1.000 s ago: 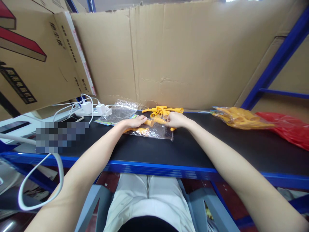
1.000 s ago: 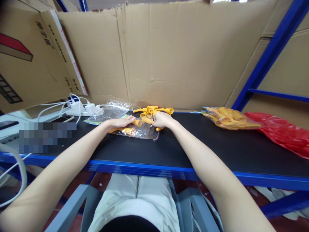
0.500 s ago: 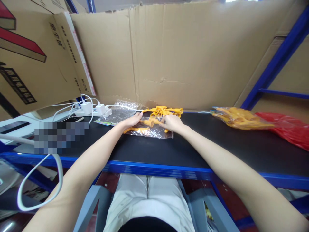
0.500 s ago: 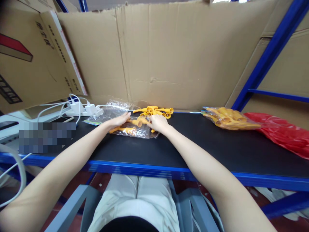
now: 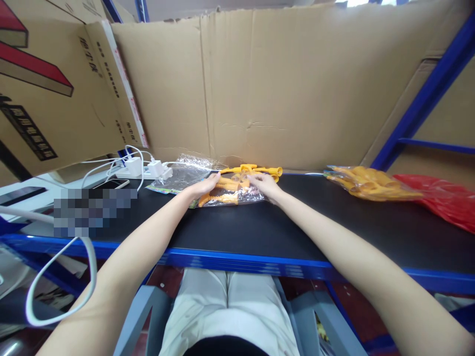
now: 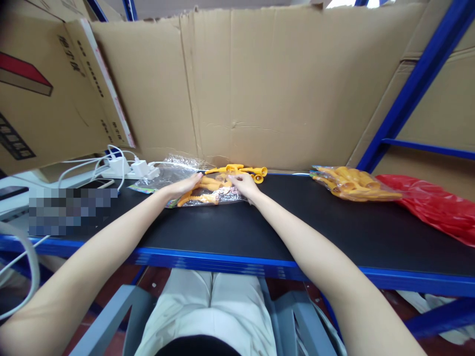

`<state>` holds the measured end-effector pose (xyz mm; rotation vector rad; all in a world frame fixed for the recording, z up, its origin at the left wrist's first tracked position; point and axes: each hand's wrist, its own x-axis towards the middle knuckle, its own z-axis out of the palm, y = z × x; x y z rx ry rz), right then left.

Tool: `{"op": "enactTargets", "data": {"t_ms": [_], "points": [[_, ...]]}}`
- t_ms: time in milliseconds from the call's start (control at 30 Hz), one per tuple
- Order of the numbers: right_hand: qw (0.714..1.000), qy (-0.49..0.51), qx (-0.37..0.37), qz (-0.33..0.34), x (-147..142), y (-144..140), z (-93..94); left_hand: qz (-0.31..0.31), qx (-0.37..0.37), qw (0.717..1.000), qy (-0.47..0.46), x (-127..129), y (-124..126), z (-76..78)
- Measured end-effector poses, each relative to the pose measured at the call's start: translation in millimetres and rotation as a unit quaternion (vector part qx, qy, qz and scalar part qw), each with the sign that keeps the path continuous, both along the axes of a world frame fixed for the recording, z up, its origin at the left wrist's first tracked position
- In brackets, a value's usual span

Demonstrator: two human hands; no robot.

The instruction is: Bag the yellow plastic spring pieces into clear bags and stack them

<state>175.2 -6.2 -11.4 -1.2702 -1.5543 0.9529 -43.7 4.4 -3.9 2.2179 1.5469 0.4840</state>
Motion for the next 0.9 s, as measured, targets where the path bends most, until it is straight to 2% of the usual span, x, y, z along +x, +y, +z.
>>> {"op": "enactTargets", "data": {"t_ms": [67, 167, 400, 600, 700, 800, 900], "points": [[0.996, 0.074, -0.045, 0.007, -2, 0, -1.3, 0.009, 0.007, 1.0, 0.001, 0, 0, 0.8], [0.99, 0.106, -0.094, 0.005, -3, 0, -2.9, 0.005, 0.012, 1.0, -0.007, 0, 0, 1.3], [0.988, 0.114, -0.106, 0.014, -2, 4, -8.3, 0.018, 0.006, 0.992, -0.124, -3, 10, -5.2], [0.984, 0.132, -0.112, 0.031, -9, -5, -3.1, 0.041, 0.047, 0.997, -0.051, 2, 5, -6.6], [0.983, 0.14, -0.112, 0.023, -12, -8, 0.0, 0.016, 0.092, 0.995, -0.021, 6, 2, -8.2], [0.983, 0.149, -0.105, 0.026, -11, -6, -0.4, -0.037, 0.139, 0.99, 0.009, 8, 2, -10.6], [0.985, 0.11, -0.109, 0.079, -8, -5, -2.5, -0.091, 0.147, 0.984, 0.031, 7, 3, -11.9]]}}
